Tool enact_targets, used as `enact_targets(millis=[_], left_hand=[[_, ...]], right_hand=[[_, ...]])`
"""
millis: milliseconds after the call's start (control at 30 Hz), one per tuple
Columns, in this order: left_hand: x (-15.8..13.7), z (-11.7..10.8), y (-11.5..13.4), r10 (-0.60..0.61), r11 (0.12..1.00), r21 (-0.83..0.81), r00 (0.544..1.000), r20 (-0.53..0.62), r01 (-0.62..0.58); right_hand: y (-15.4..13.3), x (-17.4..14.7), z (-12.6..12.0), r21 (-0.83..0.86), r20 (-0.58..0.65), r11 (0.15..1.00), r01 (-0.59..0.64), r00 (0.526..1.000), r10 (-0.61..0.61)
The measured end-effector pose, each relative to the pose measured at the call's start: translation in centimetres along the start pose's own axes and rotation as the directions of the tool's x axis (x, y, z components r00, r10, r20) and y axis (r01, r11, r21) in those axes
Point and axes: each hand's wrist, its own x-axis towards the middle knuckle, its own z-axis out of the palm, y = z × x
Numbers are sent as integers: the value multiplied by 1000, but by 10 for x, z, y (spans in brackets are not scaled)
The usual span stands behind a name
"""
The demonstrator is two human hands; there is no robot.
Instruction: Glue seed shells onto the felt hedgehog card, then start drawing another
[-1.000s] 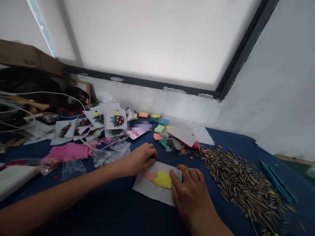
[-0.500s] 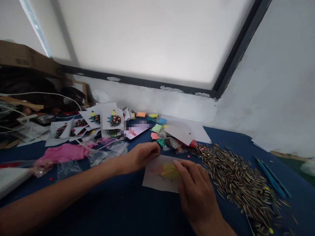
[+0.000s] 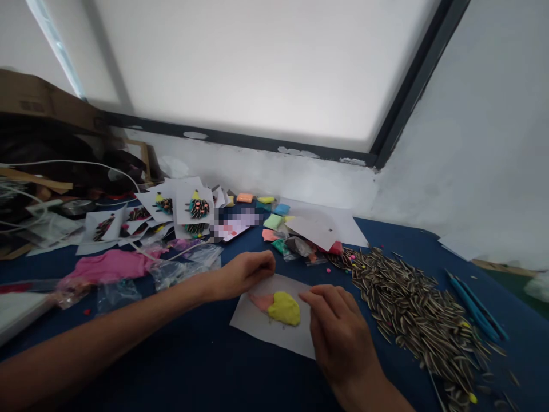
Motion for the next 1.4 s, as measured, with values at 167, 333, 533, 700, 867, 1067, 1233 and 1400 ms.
enact_targets(millis=[167,333,533,700,867,1067,1233,1400], left_hand=[[2,7,-5,120,985,135,991,-62,-111],[-2,-4,12,122,992,8,989,86,-123],[-20,-7,14,109,987,78,940,324,-141],[-31,3,10,112,969,188,964,241,-160],[-35,8,14,86,984,132,964,253,-123],[-36,10,12,86,987,109,966,246,-116],[-36,12,10,92,987,107,965,244,-121],[-36,13,8,91,986,115,965,245,-122]], right_hand=[[-2,-5,10,-74,129,996,51,991,-41],[-4,-8,12,-85,189,995,60,981,-43],[-12,-6,10,-91,228,987,132,968,-108],[-15,-2,11,-127,235,973,190,959,-156],[-17,4,11,-151,259,967,206,952,-162],[-17,7,11,-148,262,965,214,950,-171],[-14,4,15,-159,238,967,200,958,-159],[-11,5,18,-148,240,971,190,959,-151]])
